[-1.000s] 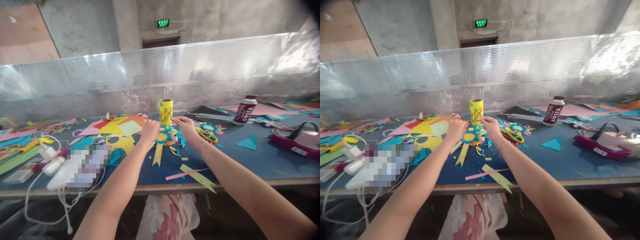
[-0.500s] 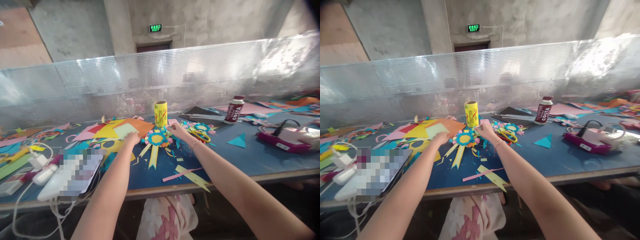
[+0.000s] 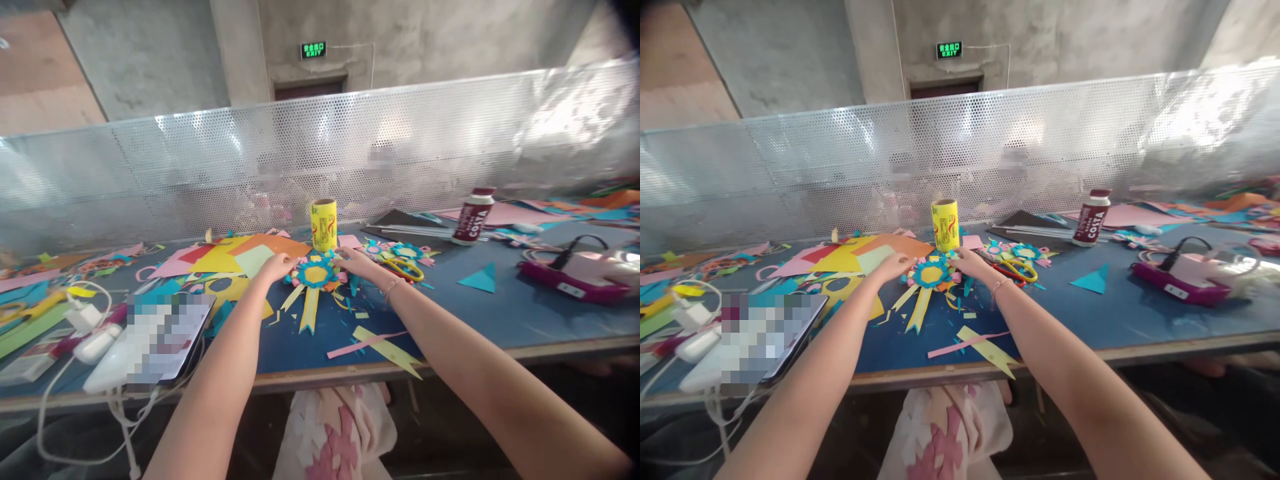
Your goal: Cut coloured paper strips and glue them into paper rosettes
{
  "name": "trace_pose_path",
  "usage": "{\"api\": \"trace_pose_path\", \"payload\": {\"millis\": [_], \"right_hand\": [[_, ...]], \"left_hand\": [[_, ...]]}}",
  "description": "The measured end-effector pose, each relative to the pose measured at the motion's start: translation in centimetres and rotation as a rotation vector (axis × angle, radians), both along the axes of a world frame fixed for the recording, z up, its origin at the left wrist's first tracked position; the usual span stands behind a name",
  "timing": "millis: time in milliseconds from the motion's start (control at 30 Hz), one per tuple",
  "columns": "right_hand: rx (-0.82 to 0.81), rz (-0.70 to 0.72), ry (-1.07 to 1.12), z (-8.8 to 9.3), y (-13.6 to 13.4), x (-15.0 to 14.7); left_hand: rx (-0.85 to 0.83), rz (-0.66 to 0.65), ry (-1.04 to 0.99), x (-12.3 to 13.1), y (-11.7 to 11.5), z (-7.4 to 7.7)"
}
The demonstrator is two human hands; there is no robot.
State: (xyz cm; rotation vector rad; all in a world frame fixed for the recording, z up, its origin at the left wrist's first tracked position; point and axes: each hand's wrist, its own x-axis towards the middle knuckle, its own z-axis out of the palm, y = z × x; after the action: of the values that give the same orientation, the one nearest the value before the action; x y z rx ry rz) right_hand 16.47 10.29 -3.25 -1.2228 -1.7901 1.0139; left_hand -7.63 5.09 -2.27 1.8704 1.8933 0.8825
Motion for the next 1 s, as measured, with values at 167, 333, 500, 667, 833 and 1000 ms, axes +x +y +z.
{"api": "trace_pose_path", "payload": {"millis": [167,333,500,667,833,1000], "right_hand": [[-0.271,0.18,0.493,0.9,-1.1,-0.6],[-0.28,0.347,0.688,1.9,-2.1,-0.8],[-0.387,0.372,0.601,2.2,-2.8,-0.6],[-0.482,0.404,0.474,2.2,-3.6,-0.3],[-0.498,0.456,0.443,2.3,-4.0,-0.2],[-0.535,0.524,0.43,2.6,-4.3,0.1]], "left_hand": [[-0.078,-0.12,-0.319,1.2,0.4,-0.3],[-0.055,-0.156,-0.53,1.2,0.2,-0.1],[-0.056,-0.078,-0.707,0.9,-0.2,0.1],[0.009,0.04,-0.825,0.5,-0.2,0.3],[0.078,0.104,-0.913,0.3,0.3,0.2],[0.099,0.177,-0.892,0.0,0.6,-0.1]]}}
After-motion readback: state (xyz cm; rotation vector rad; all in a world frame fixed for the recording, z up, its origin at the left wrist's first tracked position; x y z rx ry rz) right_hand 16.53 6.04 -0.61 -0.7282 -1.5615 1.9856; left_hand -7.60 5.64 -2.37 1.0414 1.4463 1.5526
